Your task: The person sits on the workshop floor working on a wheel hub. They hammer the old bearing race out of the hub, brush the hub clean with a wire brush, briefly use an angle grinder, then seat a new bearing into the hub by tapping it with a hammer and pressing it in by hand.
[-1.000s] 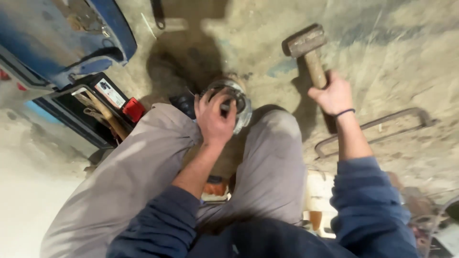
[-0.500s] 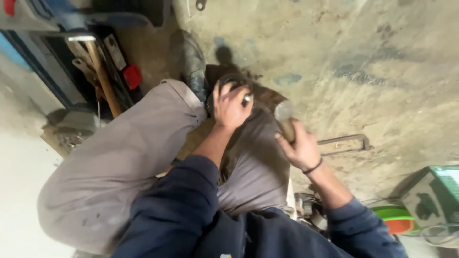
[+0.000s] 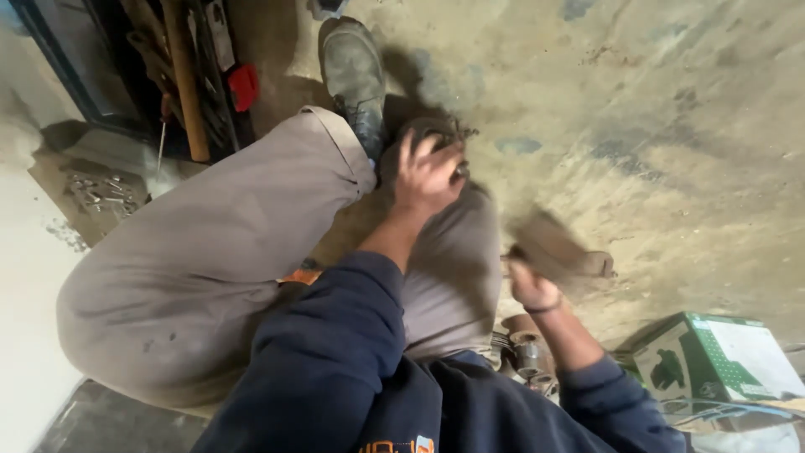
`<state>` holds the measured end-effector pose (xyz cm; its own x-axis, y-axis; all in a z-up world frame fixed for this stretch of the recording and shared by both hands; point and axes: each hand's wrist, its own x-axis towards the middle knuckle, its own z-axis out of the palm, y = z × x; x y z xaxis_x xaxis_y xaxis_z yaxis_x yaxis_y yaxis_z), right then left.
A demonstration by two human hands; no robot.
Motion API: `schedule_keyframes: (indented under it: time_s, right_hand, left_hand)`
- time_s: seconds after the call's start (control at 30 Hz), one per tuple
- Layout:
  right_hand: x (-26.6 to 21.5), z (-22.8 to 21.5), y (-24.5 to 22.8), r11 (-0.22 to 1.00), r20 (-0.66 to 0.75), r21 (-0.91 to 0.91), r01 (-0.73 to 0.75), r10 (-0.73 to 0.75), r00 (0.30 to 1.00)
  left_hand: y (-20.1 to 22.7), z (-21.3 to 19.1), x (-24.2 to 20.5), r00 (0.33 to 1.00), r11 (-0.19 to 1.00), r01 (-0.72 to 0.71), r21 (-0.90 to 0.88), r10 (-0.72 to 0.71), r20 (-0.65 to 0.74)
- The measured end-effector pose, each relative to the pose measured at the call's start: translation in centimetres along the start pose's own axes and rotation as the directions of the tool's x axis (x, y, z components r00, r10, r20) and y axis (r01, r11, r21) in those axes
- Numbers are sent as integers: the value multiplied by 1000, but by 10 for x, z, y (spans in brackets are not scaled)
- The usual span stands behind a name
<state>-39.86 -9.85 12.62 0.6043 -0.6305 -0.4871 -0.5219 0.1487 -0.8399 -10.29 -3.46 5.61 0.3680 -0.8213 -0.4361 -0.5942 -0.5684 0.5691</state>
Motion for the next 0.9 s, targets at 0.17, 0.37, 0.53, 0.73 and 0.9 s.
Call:
schedule_keyframes:
  time_s: [0.17,0.37,0.53,0.73,0.9]
  right_hand:
    - [71,15,-91,847,244,-526,-75,235,941]
    - [36,-23,-82,974,112,-217,72,-49,992]
    - [18,11,16,818,2,-574,26,-30,1000]
    - [61,-33,-122,860,40,-356,-365,404,914]
    - [52,-25,-103,979,-46,198,-52,62,997]
  left_hand:
    - [-20,20,-7,989,991,-105,85,113,-99]
    - [-1,8,-1,990,999,-49,-6,48,-134]
    - [2,2,-2,990,996,-91,20,93,-103]
    - [-1,13,-12,984,995,-95,16,96,-147]
    - [2,7,-9,985,997,-77,-4,76,-153]
